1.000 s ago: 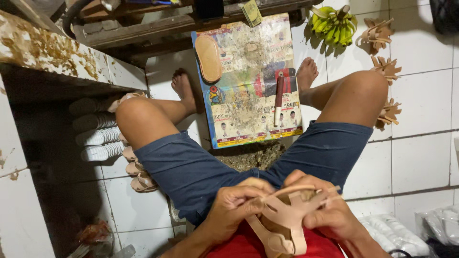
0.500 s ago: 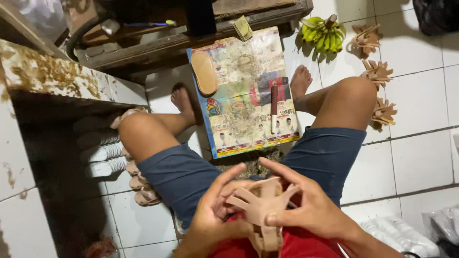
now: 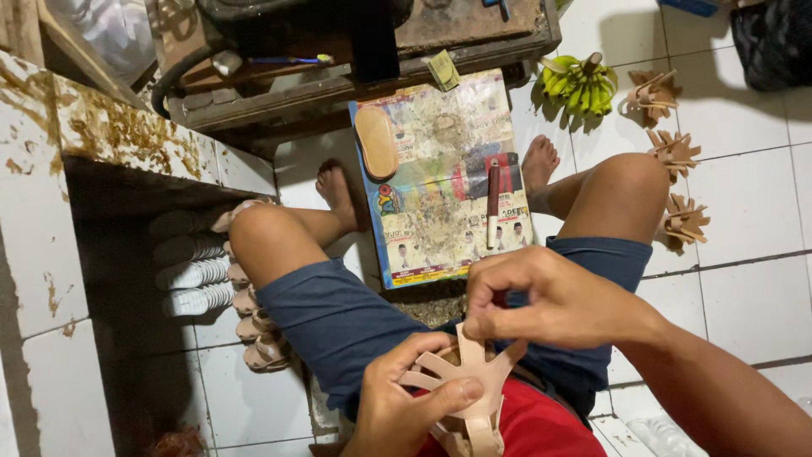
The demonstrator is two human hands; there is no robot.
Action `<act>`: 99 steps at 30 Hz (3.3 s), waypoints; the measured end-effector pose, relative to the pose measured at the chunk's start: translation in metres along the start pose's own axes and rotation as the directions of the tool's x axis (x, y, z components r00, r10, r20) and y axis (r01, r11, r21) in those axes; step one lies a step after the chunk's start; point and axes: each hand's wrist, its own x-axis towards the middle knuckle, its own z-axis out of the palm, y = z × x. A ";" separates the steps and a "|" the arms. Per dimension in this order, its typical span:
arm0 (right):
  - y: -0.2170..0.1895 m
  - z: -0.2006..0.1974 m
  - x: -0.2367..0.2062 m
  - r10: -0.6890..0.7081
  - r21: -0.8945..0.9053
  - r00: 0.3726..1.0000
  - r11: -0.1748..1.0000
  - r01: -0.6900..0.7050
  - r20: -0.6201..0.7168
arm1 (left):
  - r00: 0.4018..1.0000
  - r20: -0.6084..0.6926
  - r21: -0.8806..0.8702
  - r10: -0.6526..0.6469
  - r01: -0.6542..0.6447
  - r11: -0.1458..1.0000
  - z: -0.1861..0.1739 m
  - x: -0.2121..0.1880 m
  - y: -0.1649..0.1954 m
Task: The person sits on the floor and assembles sandals by hand. They pick up a sole and a star-shaped upper, wrap the upper around the sole, and then use a sanding tool to smooth the edges of the assembled sandal. The finished sandal is placed on a nearby shelf.
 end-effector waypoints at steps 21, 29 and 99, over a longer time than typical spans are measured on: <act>0.064 0.049 0.000 0.360 0.734 0.903 0.544 -0.407 0.234 | 0.945 0.150 0.137 0.289 -0.310 0.941 -0.010 0.002 -0.011; 0.051 0.018 -0.006 -0.590 -0.426 0.807 0.726 0.540 0.017 | 0.969 0.074 0.132 0.236 -0.244 0.961 -0.018 -0.002 -0.014; 0.083 0.081 -0.028 0.181 0.743 0.981 0.666 -0.067 -0.073 | 0.999 -0.055 -0.430 -0.001 -0.023 0.903 -0.035 -0.014 -0.066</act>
